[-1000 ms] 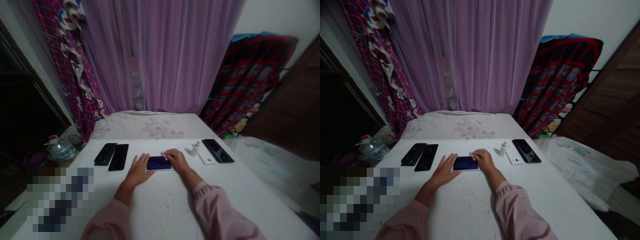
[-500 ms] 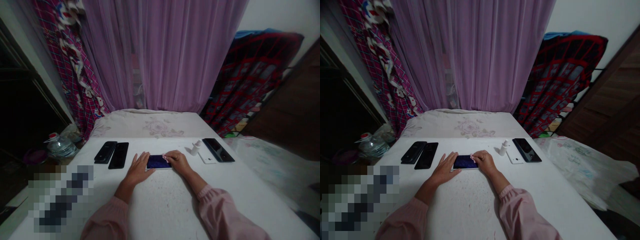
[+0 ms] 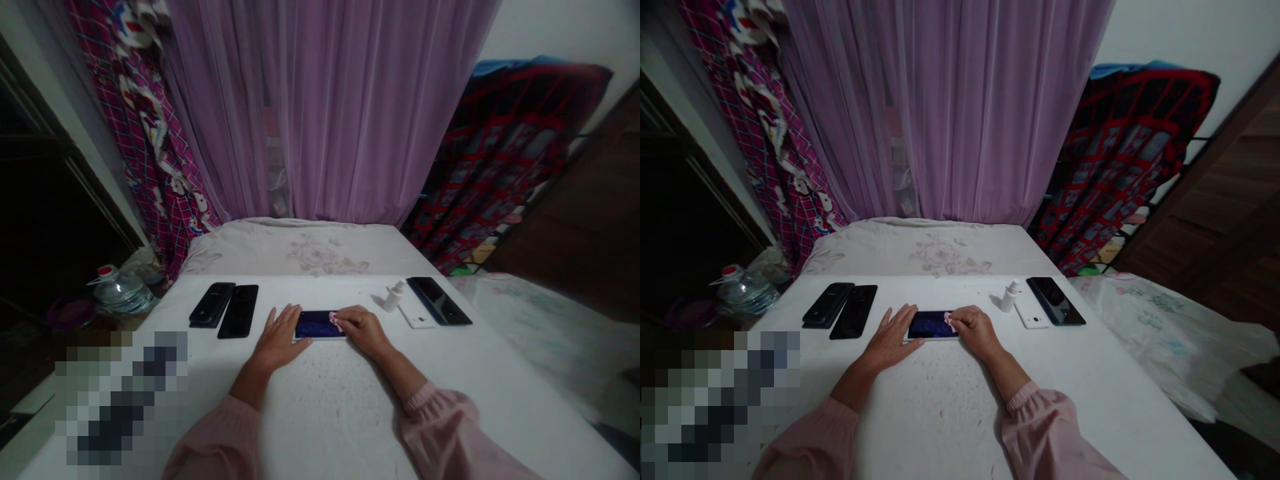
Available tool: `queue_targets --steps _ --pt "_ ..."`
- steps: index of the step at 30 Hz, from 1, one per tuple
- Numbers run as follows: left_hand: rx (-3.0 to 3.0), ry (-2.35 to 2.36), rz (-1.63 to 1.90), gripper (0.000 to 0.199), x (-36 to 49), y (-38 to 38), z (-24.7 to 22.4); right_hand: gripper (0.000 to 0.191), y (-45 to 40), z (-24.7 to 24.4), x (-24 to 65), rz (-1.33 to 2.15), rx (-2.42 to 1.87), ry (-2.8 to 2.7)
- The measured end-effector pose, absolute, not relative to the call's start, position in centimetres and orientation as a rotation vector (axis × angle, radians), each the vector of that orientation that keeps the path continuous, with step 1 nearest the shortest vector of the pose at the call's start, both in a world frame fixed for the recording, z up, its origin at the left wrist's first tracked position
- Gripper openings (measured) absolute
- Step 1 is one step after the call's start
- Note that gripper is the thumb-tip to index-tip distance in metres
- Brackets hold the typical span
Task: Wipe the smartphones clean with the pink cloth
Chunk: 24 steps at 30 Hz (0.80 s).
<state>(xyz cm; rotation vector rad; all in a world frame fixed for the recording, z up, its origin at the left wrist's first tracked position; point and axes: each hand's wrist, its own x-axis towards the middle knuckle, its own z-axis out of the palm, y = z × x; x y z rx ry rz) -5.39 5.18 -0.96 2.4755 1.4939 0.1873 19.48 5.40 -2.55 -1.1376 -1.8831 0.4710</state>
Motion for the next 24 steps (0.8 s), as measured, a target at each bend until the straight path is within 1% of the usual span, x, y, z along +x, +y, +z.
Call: queue_targets --steps 7,15,19,24 --pt "2.480 1.495 0.219 0.070 -5.5 5.1 -1.3 0.015 7.9 -2.5 19.8 0.447 -1.242 -1.816" --pt "2.486 1.500 0.211 0.071 -5.5 5.1 -1.3 0.024 4.9 -0.6 18.9 0.650 -1.025 -2.035" --pt "2.517 1.485 0.250 0.070 -5.6 5.2 -1.7 0.017 6.6 -1.2 18.6 0.573 -1.120 -1.974" --pt "2.494 1.490 0.219 0.070 -5.5 5.1 -1.2 0.016 9.0 -1.9 18.0 0.552 -1.273 -1.880"
